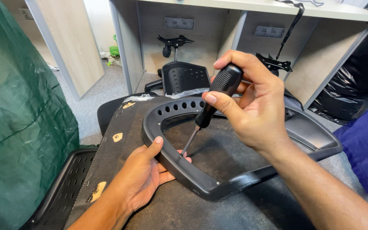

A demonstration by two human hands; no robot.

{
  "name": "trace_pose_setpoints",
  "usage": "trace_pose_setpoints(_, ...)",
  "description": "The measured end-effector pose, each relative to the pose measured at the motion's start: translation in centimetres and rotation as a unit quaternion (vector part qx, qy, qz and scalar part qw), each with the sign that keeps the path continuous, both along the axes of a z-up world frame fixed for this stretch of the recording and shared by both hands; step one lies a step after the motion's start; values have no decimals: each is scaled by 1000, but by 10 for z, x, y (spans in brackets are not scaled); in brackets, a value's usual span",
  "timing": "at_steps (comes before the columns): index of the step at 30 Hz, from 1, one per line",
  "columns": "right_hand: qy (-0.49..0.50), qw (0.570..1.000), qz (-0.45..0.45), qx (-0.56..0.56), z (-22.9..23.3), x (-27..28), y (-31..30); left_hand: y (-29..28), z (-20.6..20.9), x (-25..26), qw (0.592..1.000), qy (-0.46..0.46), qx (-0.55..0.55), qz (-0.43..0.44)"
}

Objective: The person uses a screwdriver to remove screws from a black plastic chair frame. They systematically unscrew fasteners along the frame's edge and then lift the frame away from the chair seat.

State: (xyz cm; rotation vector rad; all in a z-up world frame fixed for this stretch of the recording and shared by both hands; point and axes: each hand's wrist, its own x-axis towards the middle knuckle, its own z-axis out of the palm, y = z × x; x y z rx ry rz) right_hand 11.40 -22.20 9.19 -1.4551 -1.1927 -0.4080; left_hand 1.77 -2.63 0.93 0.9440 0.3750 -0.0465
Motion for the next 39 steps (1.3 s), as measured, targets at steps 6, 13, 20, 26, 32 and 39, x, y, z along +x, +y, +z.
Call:
trace_pose_setpoints(6, 10, 1000, -14, 20, 5, -7, 4, 0, -4, 0, 1000, -26, 6, -3)
trace_pose_setpoints(13, 33, 987, -154, 30, 4, -30, 14, -1, -7, 2, 999, -39, 7, -2)
trace_pose_setpoints(20, 49, 988, -144, 28, 8, -32, 15, -1, -5, -1, 999, -40, -10, 24)
trace_pose_setpoints(26, 143, 981, 130, -9, 33, -10, 0, 3, -5, -11, 993, -92, -68, -16)
trace_pose_setpoints(32, 118, 986, 91, -81, 39, -6, 2, 2, -9, -14, 995, -84, -40, -39)
trace_pose_setpoints(39, 130, 990, 26, -49, 32, -10, 15, 7, -20, -10, 993, -102, -5, -64)
